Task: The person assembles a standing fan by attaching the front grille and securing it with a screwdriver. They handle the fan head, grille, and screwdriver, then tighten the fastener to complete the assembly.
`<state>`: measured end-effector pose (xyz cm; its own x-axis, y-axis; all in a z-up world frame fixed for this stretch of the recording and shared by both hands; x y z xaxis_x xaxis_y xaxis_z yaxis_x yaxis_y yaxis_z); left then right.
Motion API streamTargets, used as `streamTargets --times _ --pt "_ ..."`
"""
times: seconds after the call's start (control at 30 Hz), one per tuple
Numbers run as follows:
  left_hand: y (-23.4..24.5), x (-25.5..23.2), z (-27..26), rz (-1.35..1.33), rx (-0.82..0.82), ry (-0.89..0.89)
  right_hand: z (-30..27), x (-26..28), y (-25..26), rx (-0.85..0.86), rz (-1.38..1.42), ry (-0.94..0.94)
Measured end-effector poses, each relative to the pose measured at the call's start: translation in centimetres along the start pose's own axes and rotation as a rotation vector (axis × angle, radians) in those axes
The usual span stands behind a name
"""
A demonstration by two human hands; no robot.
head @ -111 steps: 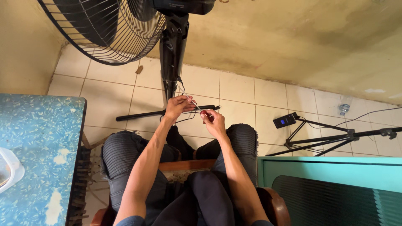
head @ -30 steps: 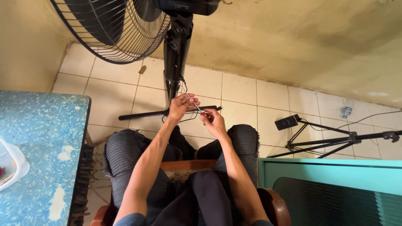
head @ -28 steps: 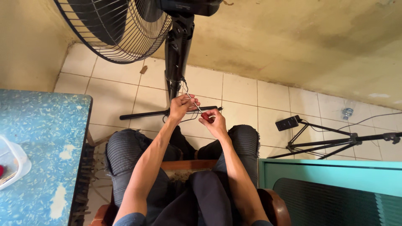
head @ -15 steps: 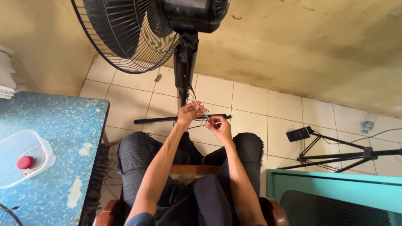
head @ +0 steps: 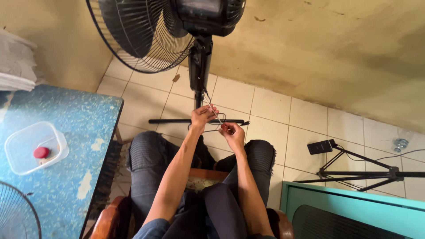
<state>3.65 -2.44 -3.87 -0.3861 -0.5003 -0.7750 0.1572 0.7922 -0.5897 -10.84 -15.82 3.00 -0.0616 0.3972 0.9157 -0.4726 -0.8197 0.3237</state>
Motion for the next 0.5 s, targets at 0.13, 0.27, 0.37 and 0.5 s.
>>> streamTargets --times 0.13,0.27,0.37,0.5 --pt "-0.3 -1.0 0.0 0.011 0.055 0.006 -0.1 0.0 -0.2 0.134 0.145 -0.296" --pt "-0.5 -1.6 0.2 0.085 0.004 0.032 -0.2 1.6 -0.2 0.142 0.155 -0.329" --pt "-0.8 -1.7 0.2 0.097 -0.063 0.021 -0.4 1.7 0.0 0.100 0.085 -0.275" --pt "-1.2 -1.8 -0.3 0.114 -0.169 0.026 -0.4 0.7 0.4 0.069 -0.011 -0.170"
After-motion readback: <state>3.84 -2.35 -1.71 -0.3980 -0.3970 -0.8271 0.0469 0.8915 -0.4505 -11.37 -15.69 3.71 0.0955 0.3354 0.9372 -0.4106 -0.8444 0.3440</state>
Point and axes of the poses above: each hand's wrist, its own z-axis towards the middle knuckle, its own y-axis out of the back of the hand, x = y × z, the point moved 4 cm from there along z, towards the middle knuckle, and after that the axes turned 2 degrees about -z, right-handed, at the moved point
